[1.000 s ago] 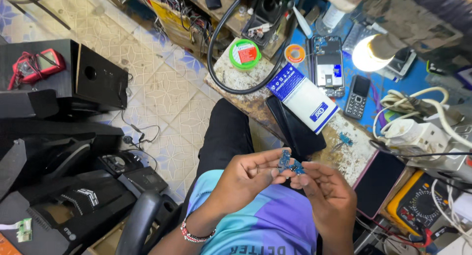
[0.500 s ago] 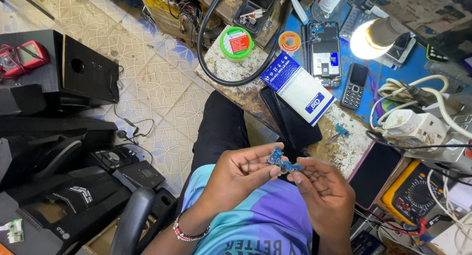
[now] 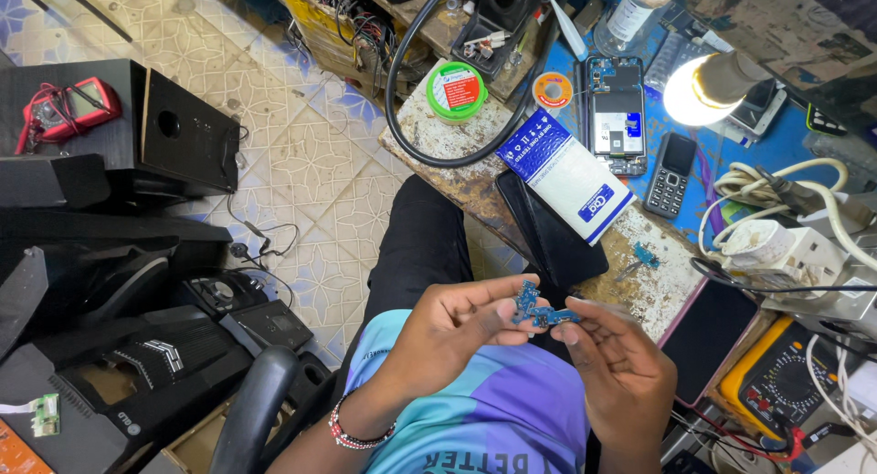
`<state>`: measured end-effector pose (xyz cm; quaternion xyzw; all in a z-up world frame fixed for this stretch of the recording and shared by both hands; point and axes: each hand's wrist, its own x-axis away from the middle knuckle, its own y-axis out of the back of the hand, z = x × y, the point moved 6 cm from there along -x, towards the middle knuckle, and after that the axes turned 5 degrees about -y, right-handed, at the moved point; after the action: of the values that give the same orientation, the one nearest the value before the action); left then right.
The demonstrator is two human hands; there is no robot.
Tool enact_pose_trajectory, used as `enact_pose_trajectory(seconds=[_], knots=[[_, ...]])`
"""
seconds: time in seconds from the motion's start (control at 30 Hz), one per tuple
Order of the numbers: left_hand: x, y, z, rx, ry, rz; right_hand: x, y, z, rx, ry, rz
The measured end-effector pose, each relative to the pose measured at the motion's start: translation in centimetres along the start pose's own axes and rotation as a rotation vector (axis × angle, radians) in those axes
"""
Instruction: The person pries the back cover off a smartphone, takes a replacement component out of its box, and compares two internal circuit boards.
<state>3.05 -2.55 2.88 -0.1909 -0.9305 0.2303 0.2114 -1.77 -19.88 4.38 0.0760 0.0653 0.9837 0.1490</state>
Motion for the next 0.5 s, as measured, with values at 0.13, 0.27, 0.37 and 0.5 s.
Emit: enact_pose_trajectory(seconds=[0.13, 0.27, 0.37, 0.5], knots=[[0.0, 0.2, -0.3, 0.041, 0.025, 0.028, 0.0, 0.2, -0.2, 0.027, -0.046, -0.032], [0.0, 0.3, -0.3, 0.046, 0.025, 0.0, 0.0, 0.2, -0.4, 0.015, -0.051, -0.024], [0.0, 0.3, -0.3, 0.044, 0.031, 0.003, 0.0, 0.4, -1.3, -0.013, -0.063, -0.032], [0.0, 0.2, -0.3, 0.052, 0.038, 0.007, 0.1, 0.3, -1.0, -0.002, -0.094, -0.03]])
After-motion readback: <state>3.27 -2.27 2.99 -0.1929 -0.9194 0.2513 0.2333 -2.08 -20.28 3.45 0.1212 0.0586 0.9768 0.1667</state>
